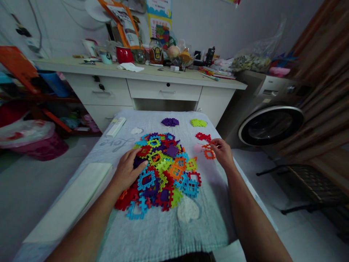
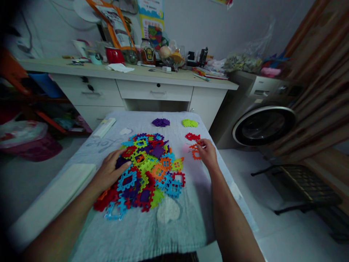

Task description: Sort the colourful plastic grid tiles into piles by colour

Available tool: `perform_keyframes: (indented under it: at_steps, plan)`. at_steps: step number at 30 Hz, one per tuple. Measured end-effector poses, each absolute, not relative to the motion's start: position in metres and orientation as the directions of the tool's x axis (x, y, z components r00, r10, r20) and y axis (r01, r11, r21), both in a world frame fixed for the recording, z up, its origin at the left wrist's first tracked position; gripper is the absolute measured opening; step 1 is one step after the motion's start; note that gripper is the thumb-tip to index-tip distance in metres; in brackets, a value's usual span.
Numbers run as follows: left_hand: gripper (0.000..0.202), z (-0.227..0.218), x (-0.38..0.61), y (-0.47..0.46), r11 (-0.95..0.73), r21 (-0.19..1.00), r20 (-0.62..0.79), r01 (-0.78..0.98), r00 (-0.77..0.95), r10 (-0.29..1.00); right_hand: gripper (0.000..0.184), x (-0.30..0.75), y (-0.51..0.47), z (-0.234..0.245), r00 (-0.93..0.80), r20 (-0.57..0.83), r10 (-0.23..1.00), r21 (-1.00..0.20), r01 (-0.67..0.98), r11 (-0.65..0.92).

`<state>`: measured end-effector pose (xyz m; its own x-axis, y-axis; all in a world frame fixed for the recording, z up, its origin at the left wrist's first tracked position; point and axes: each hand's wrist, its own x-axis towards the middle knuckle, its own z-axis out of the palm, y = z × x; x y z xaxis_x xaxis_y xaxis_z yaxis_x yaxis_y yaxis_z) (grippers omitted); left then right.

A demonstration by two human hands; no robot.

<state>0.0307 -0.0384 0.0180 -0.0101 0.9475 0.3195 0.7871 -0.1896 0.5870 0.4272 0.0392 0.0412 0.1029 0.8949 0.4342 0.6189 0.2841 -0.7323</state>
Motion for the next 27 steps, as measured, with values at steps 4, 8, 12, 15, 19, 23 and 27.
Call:
perform_keyframes:
  at_steps: [4,8,12,15,19,23,27]
  plan:
    - [0.058,0.019,0.031,-0.038,-0.197,0.591,0.324,0.782,-0.006,0.946,0.014,0.453,0.041,0.042,0.147,0.513,0.846,-0.565,0.800,0.204]
    - [0.057,0.018,0.030,-0.038,-0.215,0.588,0.343,0.780,0.000,0.939,0.015,0.457,0.042,0.039,0.071,0.462,0.884,-0.357,0.927,0.112]
    - [0.057,0.016,0.028,-0.038,-0.225,0.586,0.344,0.778,0.012,0.939,0.013,0.450,0.039,0.035,-0.063,0.276,0.959,-0.289,0.946,0.146]
    - [0.058,0.015,0.028,-0.038,-0.210,0.587,0.330,0.782,0.006,0.944,0.020,0.449,0.035,0.034,-0.123,0.186,0.975,-0.305,0.936,0.176]
    - [0.059,0.014,0.027,-0.038,-0.207,0.584,0.329,0.785,0.004,0.944,0.023,0.454,0.033,0.034,-0.151,0.143,0.978,-0.311,0.931,0.190]
    - [0.059,0.014,0.026,-0.038,-0.225,0.574,0.339,0.788,0.022,0.940,0.021,0.457,0.037,0.032,-0.143,0.155,0.977,-0.295,0.938,0.184]
    - [0.060,0.015,0.026,-0.038,-0.221,0.575,0.335,0.787,0.020,0.942,0.021,0.449,0.038,0.035,-0.112,0.222,0.969,-0.305,0.936,0.178]
